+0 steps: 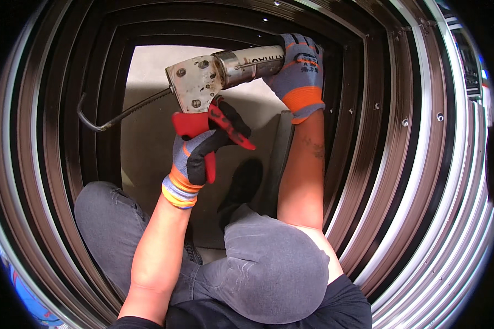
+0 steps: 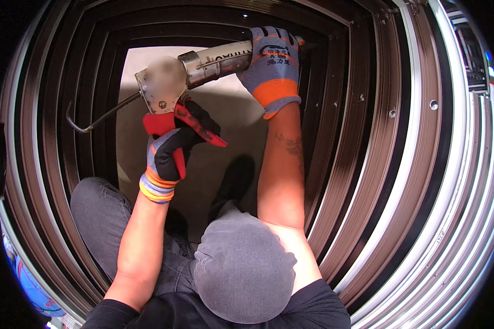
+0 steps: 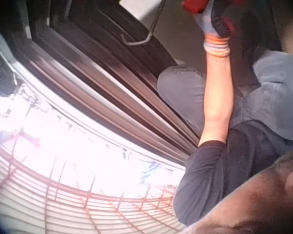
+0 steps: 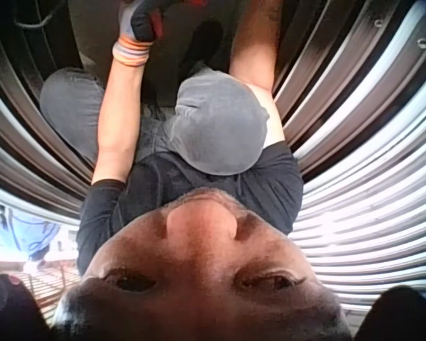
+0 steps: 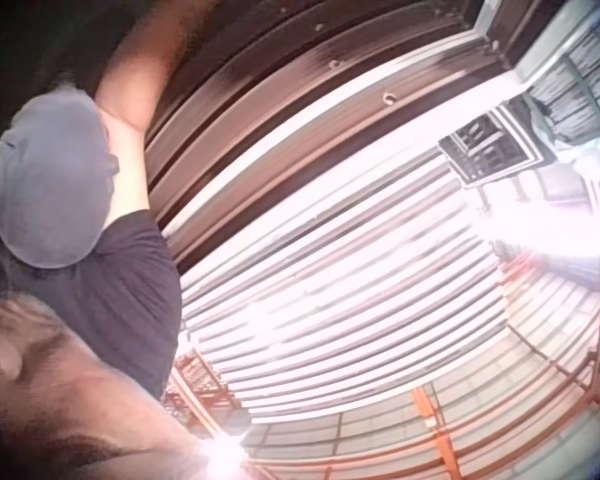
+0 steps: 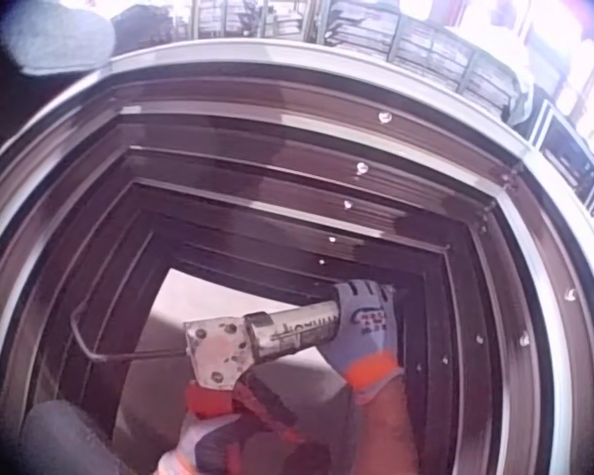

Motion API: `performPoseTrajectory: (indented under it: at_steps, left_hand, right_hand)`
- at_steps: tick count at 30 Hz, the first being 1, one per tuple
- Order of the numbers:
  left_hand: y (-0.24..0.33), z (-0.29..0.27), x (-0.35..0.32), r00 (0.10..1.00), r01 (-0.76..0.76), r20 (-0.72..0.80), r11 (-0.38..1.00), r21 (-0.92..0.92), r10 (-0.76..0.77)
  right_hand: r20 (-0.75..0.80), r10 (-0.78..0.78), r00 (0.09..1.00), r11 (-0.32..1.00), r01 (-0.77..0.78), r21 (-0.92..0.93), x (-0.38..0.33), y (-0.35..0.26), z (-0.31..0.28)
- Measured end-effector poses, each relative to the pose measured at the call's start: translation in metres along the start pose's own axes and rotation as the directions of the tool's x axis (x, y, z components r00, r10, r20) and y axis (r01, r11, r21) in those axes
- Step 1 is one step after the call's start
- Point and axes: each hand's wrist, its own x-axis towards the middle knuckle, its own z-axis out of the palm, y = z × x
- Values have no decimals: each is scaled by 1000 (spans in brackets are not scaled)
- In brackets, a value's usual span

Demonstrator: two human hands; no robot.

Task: The person applies sealant along the inner corners and seams of metal frames using a caulking gun.

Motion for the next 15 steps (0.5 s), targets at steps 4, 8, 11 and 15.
performPoseTrajectory:
  at_steps: [4, 8, 11, 15]
  left_hand:
    - [0, -3, 1, 1000, 3, 20, 1000, 8, -3]
    - [-13, -39, -9, 998, -40, 50, 990, 134, 34]
    - [-5, -16, -10, 986, 83, -117, 962, -260, -116]
    - [-16, -44, -13, 986, 42, -164, 995, 85, -28]
  right_hand:
    - [-11, -12, 1000, 1000, 13, 17, 3, 1, -1]
    - [-17, -58, 998, 998, 57, -33, 2, -15, 1]
    - [41, -92, 995, 996, 92, -1, -2, -24, 14]
    - [165, -74, 983, 997, 78, -13, -4, -30, 20]
